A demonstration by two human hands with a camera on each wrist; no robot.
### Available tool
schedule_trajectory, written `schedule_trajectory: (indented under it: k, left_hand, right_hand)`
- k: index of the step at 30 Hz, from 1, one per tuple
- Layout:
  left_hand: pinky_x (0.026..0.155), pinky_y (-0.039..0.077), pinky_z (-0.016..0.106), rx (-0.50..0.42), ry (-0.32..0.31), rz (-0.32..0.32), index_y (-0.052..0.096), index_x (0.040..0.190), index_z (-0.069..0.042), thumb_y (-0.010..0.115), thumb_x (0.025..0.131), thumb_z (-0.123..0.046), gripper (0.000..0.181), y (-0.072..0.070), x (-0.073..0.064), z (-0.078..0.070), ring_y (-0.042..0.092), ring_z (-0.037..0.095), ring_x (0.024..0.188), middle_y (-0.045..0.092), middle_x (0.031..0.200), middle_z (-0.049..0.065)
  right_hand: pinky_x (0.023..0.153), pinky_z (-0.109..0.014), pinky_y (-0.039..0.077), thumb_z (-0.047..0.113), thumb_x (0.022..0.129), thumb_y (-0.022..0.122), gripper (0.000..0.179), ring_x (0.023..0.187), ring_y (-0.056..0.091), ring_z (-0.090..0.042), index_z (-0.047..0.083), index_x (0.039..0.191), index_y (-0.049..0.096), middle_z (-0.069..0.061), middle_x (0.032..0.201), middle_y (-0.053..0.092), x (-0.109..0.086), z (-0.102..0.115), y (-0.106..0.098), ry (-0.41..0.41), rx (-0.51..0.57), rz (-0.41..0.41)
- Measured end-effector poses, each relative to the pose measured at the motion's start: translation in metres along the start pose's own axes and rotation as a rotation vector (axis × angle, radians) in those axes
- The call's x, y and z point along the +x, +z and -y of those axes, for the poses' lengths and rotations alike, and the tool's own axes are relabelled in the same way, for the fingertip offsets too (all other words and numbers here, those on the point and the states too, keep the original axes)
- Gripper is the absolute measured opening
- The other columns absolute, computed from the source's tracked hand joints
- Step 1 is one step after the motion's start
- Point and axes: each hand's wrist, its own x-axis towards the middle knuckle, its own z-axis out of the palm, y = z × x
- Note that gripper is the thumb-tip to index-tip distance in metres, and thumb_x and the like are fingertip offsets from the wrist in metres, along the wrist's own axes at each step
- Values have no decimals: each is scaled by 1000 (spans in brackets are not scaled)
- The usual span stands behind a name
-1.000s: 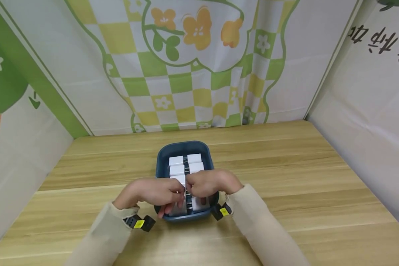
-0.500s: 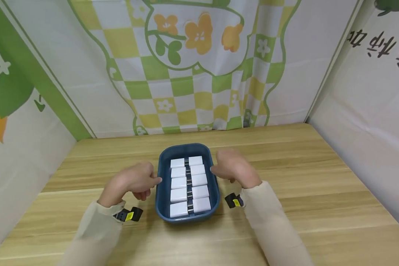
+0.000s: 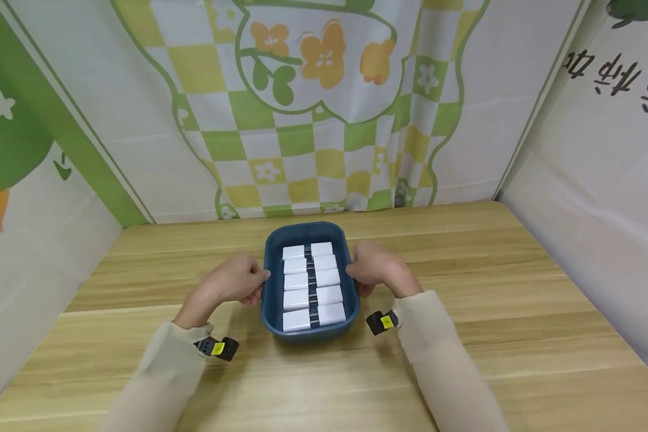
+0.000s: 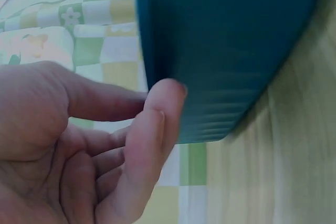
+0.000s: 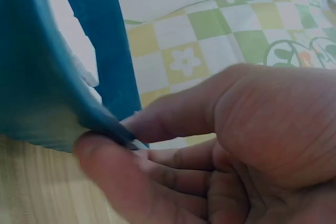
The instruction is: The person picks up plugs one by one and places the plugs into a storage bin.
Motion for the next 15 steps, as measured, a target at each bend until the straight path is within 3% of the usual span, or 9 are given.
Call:
schedule_trajectory:
  k: [6, 10, 15]
  left_hand:
    - [52, 46, 26, -45, 59, -122, 63, 65, -2, 56, 101, -8, 37, 2, 9, 5, 60, 16, 52, 63, 58, 8]
    - [54, 47, 27, -75, 62, -160, 70, 78, 3, 58, 99, -6, 26, 4, 13, 6, 60, 16, 56, 67, 66, 10]
    - [59, 53, 29, -108, 62, -181, 70, 94, 11, 58, 98, -3, 19, 6, 18, 6, 69, 27, 68, 71, 77, 14]
  right_hand:
    - [63, -41, 59, 8, 101, 57, 29, 53, 66, -19, -3, 76, 67, -11, 63, 65, 8, -6, 1, 11, 66, -99]
    - [61, -38, 59, 11, 101, 58, 29, 53, 66, -18, -2, 78, 70, -10, 61, 65, 11, -9, 3, 12, 43, -179]
    - [56, -33, 57, 13, 101, 58, 28, 52, 65, -18, -2, 81, 71, -8, 60, 64, 14, -11, 5, 16, 25, -238]
